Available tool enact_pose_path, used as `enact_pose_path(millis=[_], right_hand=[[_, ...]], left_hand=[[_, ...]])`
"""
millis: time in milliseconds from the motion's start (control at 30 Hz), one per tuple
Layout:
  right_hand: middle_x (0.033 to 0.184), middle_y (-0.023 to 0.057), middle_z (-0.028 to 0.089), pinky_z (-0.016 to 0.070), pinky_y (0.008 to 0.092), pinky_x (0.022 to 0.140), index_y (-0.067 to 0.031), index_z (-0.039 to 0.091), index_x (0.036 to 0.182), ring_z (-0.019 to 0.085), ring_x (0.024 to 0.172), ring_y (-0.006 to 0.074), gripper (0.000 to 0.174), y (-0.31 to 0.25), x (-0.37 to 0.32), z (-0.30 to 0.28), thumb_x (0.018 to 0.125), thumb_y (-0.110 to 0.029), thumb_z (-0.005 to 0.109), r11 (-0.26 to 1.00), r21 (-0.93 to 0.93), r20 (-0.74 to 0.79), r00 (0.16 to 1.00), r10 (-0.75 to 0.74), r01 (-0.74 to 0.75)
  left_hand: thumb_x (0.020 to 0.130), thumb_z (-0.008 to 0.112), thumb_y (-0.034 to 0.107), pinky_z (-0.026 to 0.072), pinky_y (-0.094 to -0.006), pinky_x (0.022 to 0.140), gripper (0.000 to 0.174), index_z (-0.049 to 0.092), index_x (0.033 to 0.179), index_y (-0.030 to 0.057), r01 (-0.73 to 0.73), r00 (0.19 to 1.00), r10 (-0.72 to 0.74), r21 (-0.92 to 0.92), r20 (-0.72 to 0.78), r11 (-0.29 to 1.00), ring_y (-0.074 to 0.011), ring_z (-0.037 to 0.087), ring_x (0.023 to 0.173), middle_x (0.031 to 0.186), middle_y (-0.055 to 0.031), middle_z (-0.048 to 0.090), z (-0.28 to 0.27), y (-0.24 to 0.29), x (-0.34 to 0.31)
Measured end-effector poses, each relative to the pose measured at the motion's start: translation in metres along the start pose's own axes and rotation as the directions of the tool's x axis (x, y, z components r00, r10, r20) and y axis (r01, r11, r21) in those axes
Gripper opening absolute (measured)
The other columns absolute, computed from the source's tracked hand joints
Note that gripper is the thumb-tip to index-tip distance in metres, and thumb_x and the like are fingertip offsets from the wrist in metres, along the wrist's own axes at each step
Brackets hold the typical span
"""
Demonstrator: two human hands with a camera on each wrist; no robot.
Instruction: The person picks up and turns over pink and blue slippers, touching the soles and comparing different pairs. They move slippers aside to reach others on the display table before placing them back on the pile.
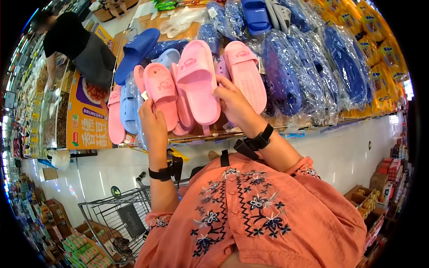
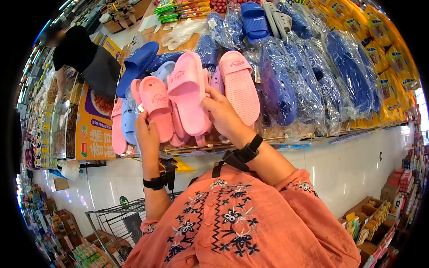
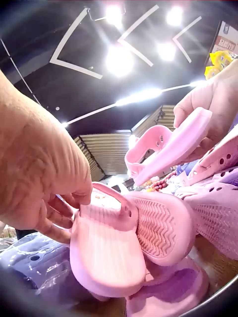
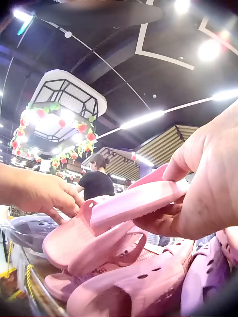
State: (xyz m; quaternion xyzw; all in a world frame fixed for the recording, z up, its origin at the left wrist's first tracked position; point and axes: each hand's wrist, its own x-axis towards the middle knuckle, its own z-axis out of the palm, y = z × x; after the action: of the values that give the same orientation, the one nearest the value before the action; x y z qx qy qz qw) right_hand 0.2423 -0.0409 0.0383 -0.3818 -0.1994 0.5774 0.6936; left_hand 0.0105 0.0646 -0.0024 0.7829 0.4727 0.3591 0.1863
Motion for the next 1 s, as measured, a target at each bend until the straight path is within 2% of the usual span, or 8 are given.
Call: enact_pose_path(millis=[100,200,500,600,700,800,900,1000], right_hand=[[0.11,0.004,0.059,0.051,0.0276,0.089,-0.0033,0.052,0.139,0.06,0.099,0.012,0.049,0.001,0.0,-0.002,0.091,-0.004,0.058,0.999,0.01,0.008,0.999,0.049,-0.049],[0.111,0.0043,0.059,0.0518,0.0276,0.088,-0.0042,0.052,0.14,0.061,0.099,0.0117,0.049,0.005,0.004,-0.002,0.091,-0.004,0.057,0.999,0.022,0.015,0.999,0.045,-0.046],[0.114,0.0048,0.059,0.0521,0.0295,0.091,-0.0025,0.05,0.14,0.061,0.102,0.0124,0.049,0.008,0.005,0.005,0.091,-0.002,0.055,0.996,0.08,0.102,0.994,0.037,-0.045],[0.115,0.0049,0.059,0.0516,0.0299,0.094,-0.0018,0.05,0.14,0.062,0.104,0.0124,0.05,0.009,0.006,0.011,0.09,0.0,0.054,0.989,0.134,0.153,0.987,0.048,-0.069],[0.115,0.0044,0.059,0.0511,0.0291,0.094,-0.0018,0.049,0.14,0.062,0.104,0.0118,0.051,0.004,0.004,0.023,0.09,0.001,0.053,0.984,0.142,0.165,0.982,0.087,-0.111],[0.126,0.0056,0.061,0.0524,0.0312,0.098,-0.0036,0.045,0.146,0.064,0.111,0.0135,0.057,0.007,0.003,0.032,0.09,0.0,0.056,0.981,0.154,0.235,0.968,0.082,-0.12],[0.125,0.0048,0.062,0.052,0.0305,0.098,-0.0031,0.045,0.147,0.063,0.113,0.0123,0.056,0.015,0.004,0.037,0.093,-0.003,0.058,0.994,0.049,0.271,0.959,0.077,-0.094],[0.12,0.0075,0.063,0.0538,0.0306,0.094,0.0004,0.048,0.142,0.064,0.109,0.0145,0.049,0.017,0.002,0.039,0.095,-0.008,0.06,0.988,-0.108,0.289,0.948,0.135,-0.108]], left_hand=[[0.094,0.056,0.006,0.0441,-0.0434,0.105,0.039,0.054,0.131,-0.0033,-0.019,1.0,0.019,-0.019,0.0,1.0,-0.0388,0.052,0.124,0.133,-0.0221,0.054,-0.009,-0.002,-0.004],[0.096,0.057,0.01,0.0469,-0.0417,0.101,0.037,0.055,0.132,-0.0024,0.11,0.994,-0.108,-0.121,0.019,0.987,-0.0356,0.054,0.123,0.133,-0.0209,0.055,-0.014,0.0,-0.007],[0.102,0.057,0.015,0.0477,-0.0328,0.095,0.029,0.061,0.126,-0.0008,0.194,0.976,-0.214,-0.285,-0.038,0.939,-0.0209,0.059,0.112,0.122,-0.0121,0.063,-0.033,0.025,-0.016],[0.103,0.056,0.016,0.0487,-0.0301,0.092,0.033,0.058,0.131,-0.0013,0.198,0.979,-0.2,-0.477,0.046,0.856,-0.0171,0.06,0.107,0.124,-0.0116,0.063,-0.036,0.032,-0.018],[0.105,0.055,0.017,0.0496,-0.0279,0.09,0.04,0.05,0.139,-0.0034,0.308,0.951,-0.224,-0.648,0.211,0.696,-0.0147,0.061,0.104,0.128,-0.0127,0.062,-0.037,0.053,-0.02],[0.105,0.054,0.016,0.0504,-0.0278,0.09,0.046,0.043,0.145,-0.0054,0.407,0.911,-0.18,-0.737,0.371,0.54,-0.0147,0.061,0.106,0.13,-0.0148,0.061,-0.039,0.057,-0.02],[0.105,0.052,0.014,0.0506,-0.0273,0.09,0.046,0.041,0.144,-0.0074,0.402,0.915,-0.234,-0.775,0.328,0.487,-0.0146,0.061,0.107,0.131,-0.0148,0.06,-0.032,0.054,-0.025],[0.105,0.049,0.012,0.0509,-0.0286,0.091,0.044,0.043,0.143,-0.0081,0.37,0.919,-0.303,-0.817,0.253,0.441,-0.0152,0.061,0.109,0.133,-0.0146,0.059,-0.032,0.048,-0.027]])
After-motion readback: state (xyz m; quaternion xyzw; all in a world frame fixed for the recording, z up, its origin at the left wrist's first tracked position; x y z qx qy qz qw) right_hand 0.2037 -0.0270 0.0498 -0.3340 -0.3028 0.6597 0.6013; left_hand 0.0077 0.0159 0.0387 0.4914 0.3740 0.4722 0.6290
